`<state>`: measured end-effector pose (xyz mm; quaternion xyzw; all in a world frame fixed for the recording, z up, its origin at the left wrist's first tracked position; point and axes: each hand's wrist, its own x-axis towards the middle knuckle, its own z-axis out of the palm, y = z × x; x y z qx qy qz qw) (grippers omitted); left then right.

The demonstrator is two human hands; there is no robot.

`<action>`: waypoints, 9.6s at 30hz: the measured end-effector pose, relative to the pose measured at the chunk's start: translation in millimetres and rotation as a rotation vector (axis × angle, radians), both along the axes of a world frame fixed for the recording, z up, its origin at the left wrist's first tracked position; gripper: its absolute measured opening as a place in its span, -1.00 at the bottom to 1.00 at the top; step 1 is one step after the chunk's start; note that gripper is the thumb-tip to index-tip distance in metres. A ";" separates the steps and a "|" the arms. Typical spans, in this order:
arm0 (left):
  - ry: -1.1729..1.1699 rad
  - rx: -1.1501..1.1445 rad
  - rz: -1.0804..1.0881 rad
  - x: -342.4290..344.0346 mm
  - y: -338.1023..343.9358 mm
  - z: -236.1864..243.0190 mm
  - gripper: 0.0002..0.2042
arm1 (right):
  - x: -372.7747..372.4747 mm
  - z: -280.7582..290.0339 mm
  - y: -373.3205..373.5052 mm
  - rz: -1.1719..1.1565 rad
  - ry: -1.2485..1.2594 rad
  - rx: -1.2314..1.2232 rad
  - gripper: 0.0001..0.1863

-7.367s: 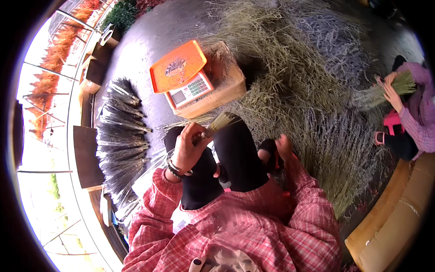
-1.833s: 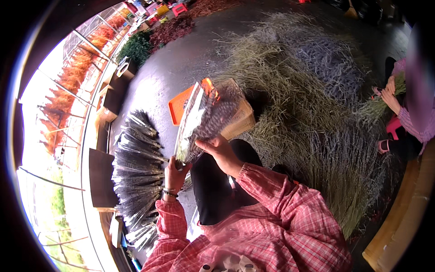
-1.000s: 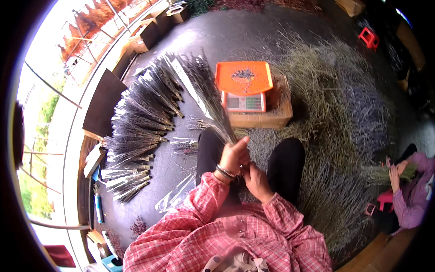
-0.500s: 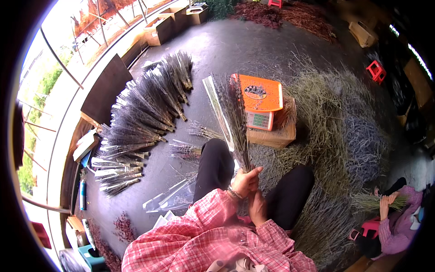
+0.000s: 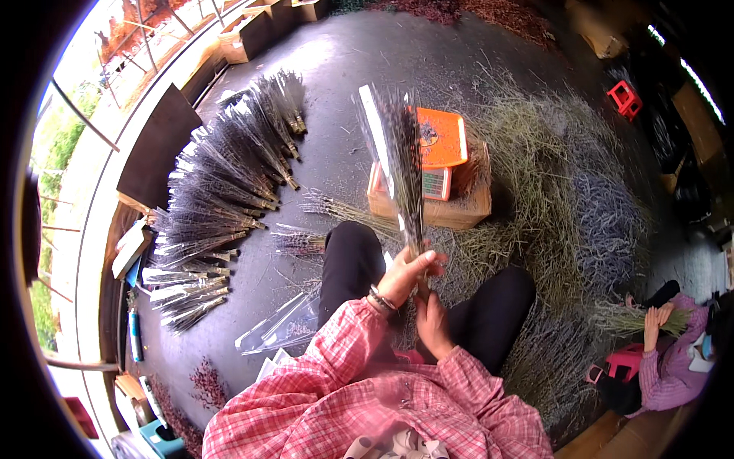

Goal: The person bundles lavender sprigs by weighing them on a scale, tying them with string, trimming the ends with shears, and sliding them into plastic sleeves.

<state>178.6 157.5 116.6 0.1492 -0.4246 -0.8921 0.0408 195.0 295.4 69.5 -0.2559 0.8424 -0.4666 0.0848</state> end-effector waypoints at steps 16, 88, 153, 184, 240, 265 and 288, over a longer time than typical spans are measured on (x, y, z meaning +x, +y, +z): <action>0.205 -0.266 -0.088 34.8 -9.8 30.2 -0.84 | -210.8 -45.0 -105.7 -0.126 -0.252 0.217 -0.31; 0.081 0.488 0.517 14.6 -96.2 -187.9 -0.66 | -159.5 -58.6 -131.2 0.632 -1.130 0.125 -0.67; 0.288 0.188 0.394 -44.6 -149.8 -65.5 -0.77 | -148.7 -198.8 207.2 -0.172 -0.464 0.685 -0.46; 0.050 0.538 0.410 -107.6 13.4 34.5 -0.83 | -111.7 -59.4 90.2 -0.301 0.304 -0.214 -0.52; 0.234 0.131 0.385 -103.9 82.2 5.9 -0.77 | -121.1 3.1 37.2 -0.167 -0.089 -0.341 -0.75; 0.059 -0.162 0.571 -142.9 98.1 -27.7 -0.88 | -139.9 -46.6 30.9 -0.378 -0.116 -0.333 -0.71; 0.023 -0.044 0.371 -127.2 64.9 -20.6 -0.59 | -70.5 -260.1 183.9 -0.624 -0.649 0.539 -0.28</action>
